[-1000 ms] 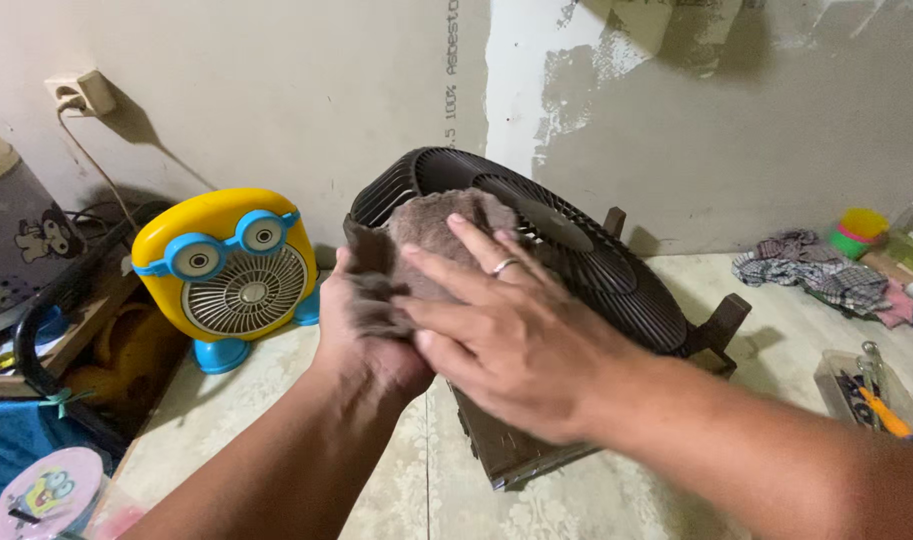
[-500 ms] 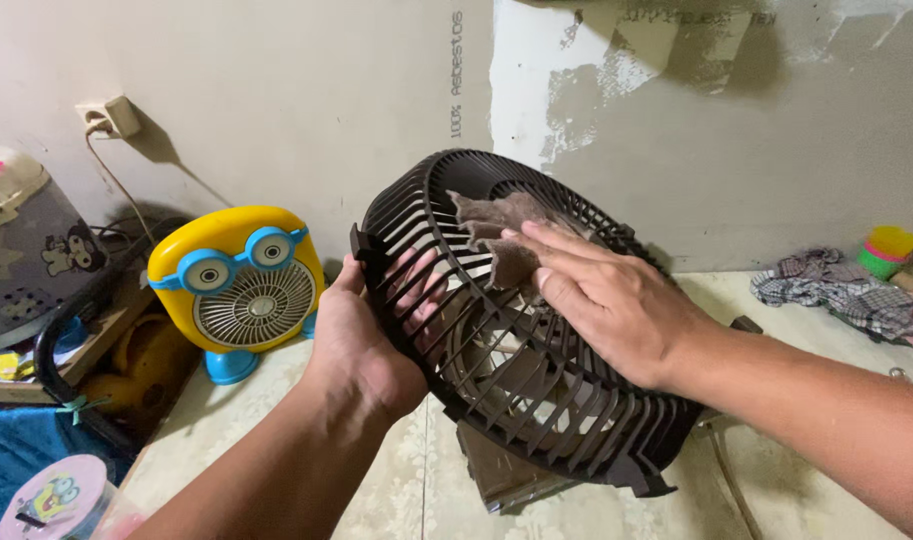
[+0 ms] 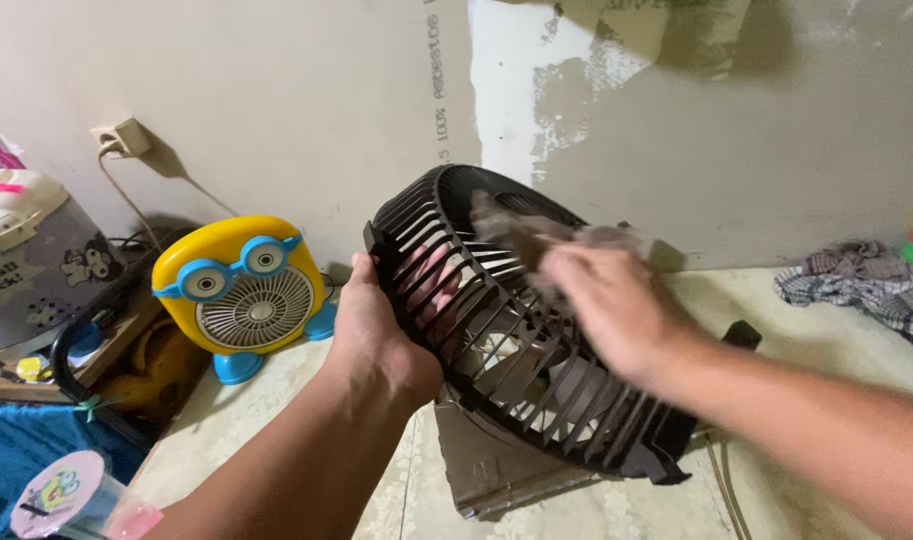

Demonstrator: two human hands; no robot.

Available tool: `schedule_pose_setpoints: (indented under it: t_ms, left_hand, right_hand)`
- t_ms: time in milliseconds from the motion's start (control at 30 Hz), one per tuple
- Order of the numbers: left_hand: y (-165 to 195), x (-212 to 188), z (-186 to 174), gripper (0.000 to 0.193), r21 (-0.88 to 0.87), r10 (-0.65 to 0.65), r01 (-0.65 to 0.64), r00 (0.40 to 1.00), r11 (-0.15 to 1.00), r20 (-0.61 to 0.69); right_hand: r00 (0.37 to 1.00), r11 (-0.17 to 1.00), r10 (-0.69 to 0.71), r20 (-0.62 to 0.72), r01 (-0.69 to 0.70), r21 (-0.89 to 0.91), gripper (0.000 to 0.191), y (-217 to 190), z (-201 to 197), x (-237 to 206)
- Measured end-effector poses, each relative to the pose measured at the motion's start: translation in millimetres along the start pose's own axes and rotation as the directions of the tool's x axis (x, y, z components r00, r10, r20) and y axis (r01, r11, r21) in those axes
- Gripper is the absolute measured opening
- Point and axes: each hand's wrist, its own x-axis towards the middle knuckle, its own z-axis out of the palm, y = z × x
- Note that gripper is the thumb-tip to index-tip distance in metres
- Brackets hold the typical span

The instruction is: The person removes the front grille of a box fan, unscrews its fasteners with a screwdriver, and wipes the grille with a cloth. They lift the grille off the fan body and continue wiping its slats and edges.

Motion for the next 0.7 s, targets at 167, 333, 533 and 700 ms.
schedule_pose_setpoints:
  t_ms: [167, 333, 533, 700]
  left_hand:
    - [-16, -3, 17, 0.070, -0.023, -0.146, 0.147, 0.989, 0.989, 0.037]
    - [-26, -4, 26, 0.080, 0.022, -0.197, 0.197, 0.980, 0.980, 0.005]
    - [-35, 1, 35, 0.086, 0.090, -0.263, 0.260, 0.965, 0.961, 0.024]
    - [-41, -9, 35, 0.075, 0.120, -0.188, 0.167, 0.962, 0.979, 0.196]
  right_hand:
    - [0.767, 0.717, -0.640, 0.036, 0.614, -0.329, 0.046, 5, 10, -23]
    - [0.766, 0.621, -0.517, 0.383, 0.643, -0.448, 0.083, 19, -7, -27]
    - [0.660, 0.558, -0.714, 0.232, 0.738, -0.380, 0.104, 36, -3, -27]
    - [0.746, 0.674, -0.641, 0.181, 0.660, -0.333, 0.106, 37, -5, -25]
